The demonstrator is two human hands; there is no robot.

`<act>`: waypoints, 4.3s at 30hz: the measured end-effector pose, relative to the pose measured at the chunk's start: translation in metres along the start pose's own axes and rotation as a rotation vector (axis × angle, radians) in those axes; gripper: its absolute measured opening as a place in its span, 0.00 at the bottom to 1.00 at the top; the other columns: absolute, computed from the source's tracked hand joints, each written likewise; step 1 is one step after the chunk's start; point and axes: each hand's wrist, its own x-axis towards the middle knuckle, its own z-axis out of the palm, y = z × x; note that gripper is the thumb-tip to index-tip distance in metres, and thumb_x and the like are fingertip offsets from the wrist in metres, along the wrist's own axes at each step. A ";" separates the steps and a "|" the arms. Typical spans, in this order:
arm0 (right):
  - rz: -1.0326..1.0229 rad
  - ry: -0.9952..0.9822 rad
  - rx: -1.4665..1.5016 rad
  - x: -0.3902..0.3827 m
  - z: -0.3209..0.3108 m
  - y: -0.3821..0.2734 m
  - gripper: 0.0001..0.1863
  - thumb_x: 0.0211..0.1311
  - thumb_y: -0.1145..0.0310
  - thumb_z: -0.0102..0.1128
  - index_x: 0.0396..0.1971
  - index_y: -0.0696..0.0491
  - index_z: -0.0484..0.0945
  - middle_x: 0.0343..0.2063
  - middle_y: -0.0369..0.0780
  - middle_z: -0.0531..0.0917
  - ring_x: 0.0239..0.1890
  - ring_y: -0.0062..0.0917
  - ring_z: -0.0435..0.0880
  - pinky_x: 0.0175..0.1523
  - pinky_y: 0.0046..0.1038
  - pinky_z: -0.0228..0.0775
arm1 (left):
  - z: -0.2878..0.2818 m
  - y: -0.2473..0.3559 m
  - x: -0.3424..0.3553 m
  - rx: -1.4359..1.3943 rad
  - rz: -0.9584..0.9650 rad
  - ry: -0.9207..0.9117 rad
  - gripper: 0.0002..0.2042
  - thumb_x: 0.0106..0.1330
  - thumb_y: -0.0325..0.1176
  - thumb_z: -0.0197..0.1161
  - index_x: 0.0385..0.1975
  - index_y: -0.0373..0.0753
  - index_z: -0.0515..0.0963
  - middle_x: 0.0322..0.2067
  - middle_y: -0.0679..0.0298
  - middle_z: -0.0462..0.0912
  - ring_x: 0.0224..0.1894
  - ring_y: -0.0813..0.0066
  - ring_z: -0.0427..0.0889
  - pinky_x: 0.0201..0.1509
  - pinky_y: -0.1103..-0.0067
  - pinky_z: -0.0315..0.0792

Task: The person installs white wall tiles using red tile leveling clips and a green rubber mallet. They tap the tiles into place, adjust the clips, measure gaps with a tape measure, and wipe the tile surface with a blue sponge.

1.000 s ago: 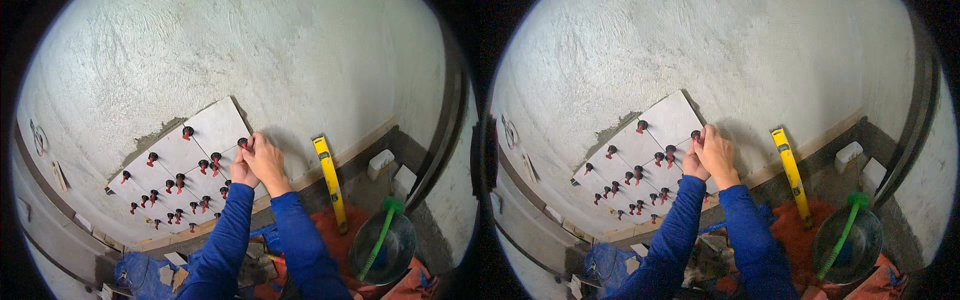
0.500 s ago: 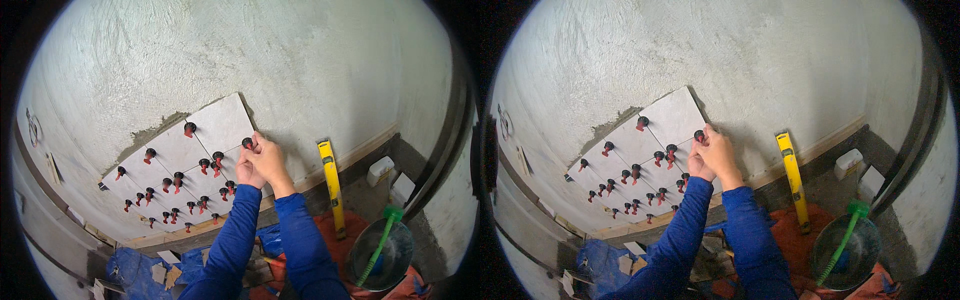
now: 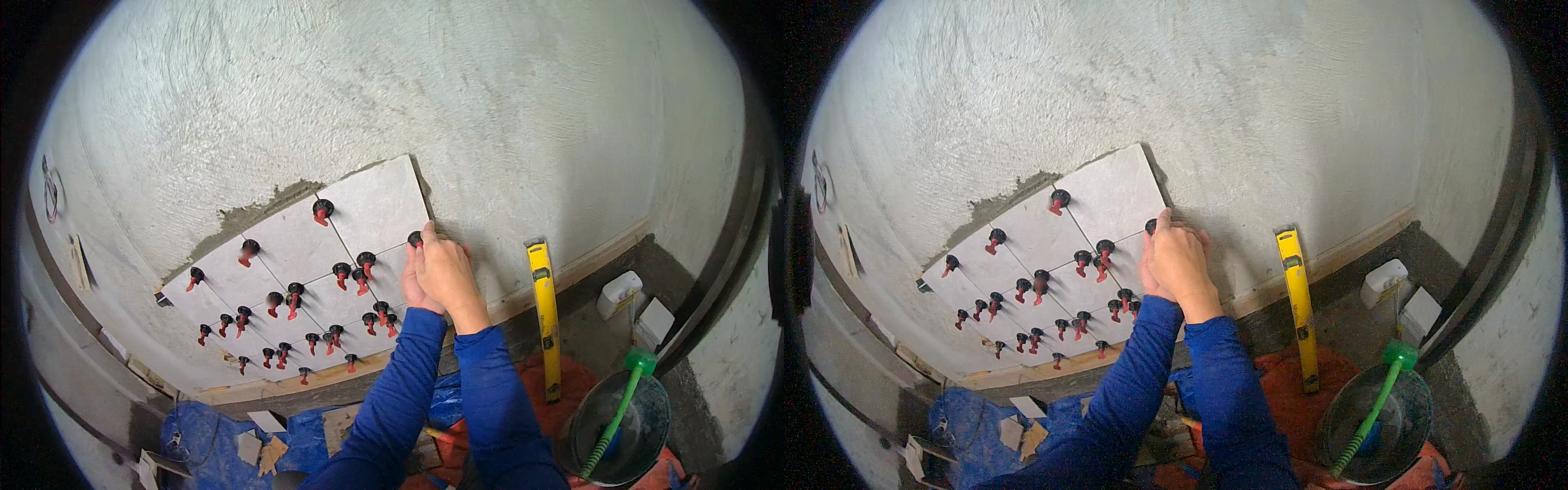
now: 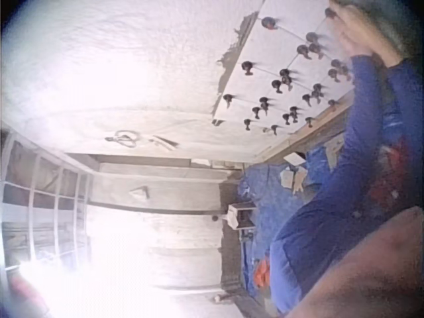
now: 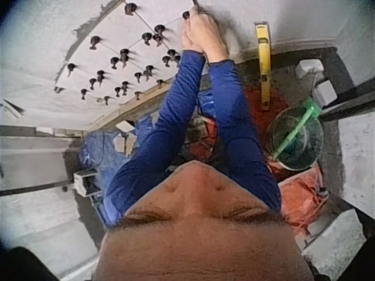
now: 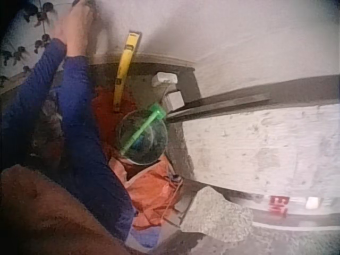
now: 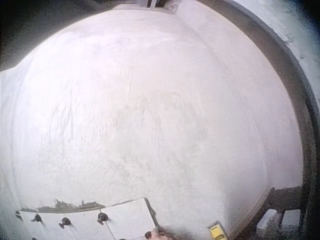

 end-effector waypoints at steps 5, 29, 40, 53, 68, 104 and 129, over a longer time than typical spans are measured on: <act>0.015 0.009 0.027 0.000 0.000 -0.003 0.28 0.64 0.72 0.56 0.62 0.72 0.70 0.41 0.60 0.85 0.43 0.53 0.87 0.49 0.47 0.78 | -0.002 -0.003 0.005 -0.019 0.004 -0.003 0.20 0.80 0.47 0.51 0.57 0.37 0.78 0.55 0.57 0.83 0.59 0.60 0.79 0.68 0.63 0.70; -0.009 0.123 -0.155 -0.012 -0.001 -0.009 0.18 0.71 0.60 0.55 0.48 0.58 0.83 0.41 0.52 0.88 0.38 0.51 0.88 0.44 0.49 0.80 | 0.020 0.012 0.005 -0.032 -0.045 0.057 0.18 0.79 0.46 0.56 0.50 0.37 0.80 0.48 0.61 0.85 0.52 0.67 0.82 0.62 0.70 0.75; 0.001 0.101 -0.155 -0.012 -0.005 -0.009 0.17 0.69 0.61 0.56 0.46 0.58 0.83 0.39 0.52 0.88 0.37 0.50 0.88 0.43 0.50 0.80 | 0.013 0.019 0.007 0.052 -0.025 0.021 0.16 0.78 0.46 0.58 0.49 0.38 0.80 0.48 0.62 0.85 0.50 0.68 0.82 0.59 0.70 0.77; -0.090 0.041 0.049 -0.027 -0.012 -0.066 0.18 0.60 0.56 0.71 0.37 0.55 0.81 0.35 0.45 0.87 0.36 0.43 0.87 0.39 0.44 0.78 | 0.146 0.057 -0.134 2.388 1.171 0.433 0.08 0.62 0.30 0.72 0.39 0.38 0.82 0.35 0.62 0.82 0.41 0.63 0.78 0.52 0.67 0.69; -0.081 0.201 0.062 -0.048 0.063 -0.055 0.11 0.64 0.65 0.64 0.42 0.54 0.77 0.36 0.45 0.83 0.35 0.46 0.88 0.38 0.47 0.79 | 0.178 0.092 -0.043 3.313 0.204 0.539 0.26 0.68 0.59 0.58 0.28 0.41 0.90 0.42 0.55 0.87 0.52 0.55 0.78 0.54 0.57 0.65; -0.074 0.681 0.532 -0.050 0.113 -0.062 0.09 0.57 0.67 0.65 0.27 0.51 0.73 0.23 0.41 0.78 0.25 0.40 0.82 0.28 0.40 0.73 | 0.174 0.077 -0.007 2.953 -0.018 1.210 0.24 0.48 0.48 0.72 0.39 0.34 0.89 0.44 0.46 0.89 0.47 0.50 0.89 0.51 0.66 0.82; 0.094 -0.293 -0.204 0.030 0.001 -0.098 0.25 0.61 0.48 0.65 0.35 0.60 0.87 0.37 0.56 0.88 0.44 0.52 0.87 0.50 0.47 0.79 | 0.094 0.051 -0.075 -0.110 0.171 0.408 0.15 0.81 0.44 0.50 0.47 0.38 0.77 0.35 0.66 0.84 0.33 0.76 0.81 0.36 0.79 0.76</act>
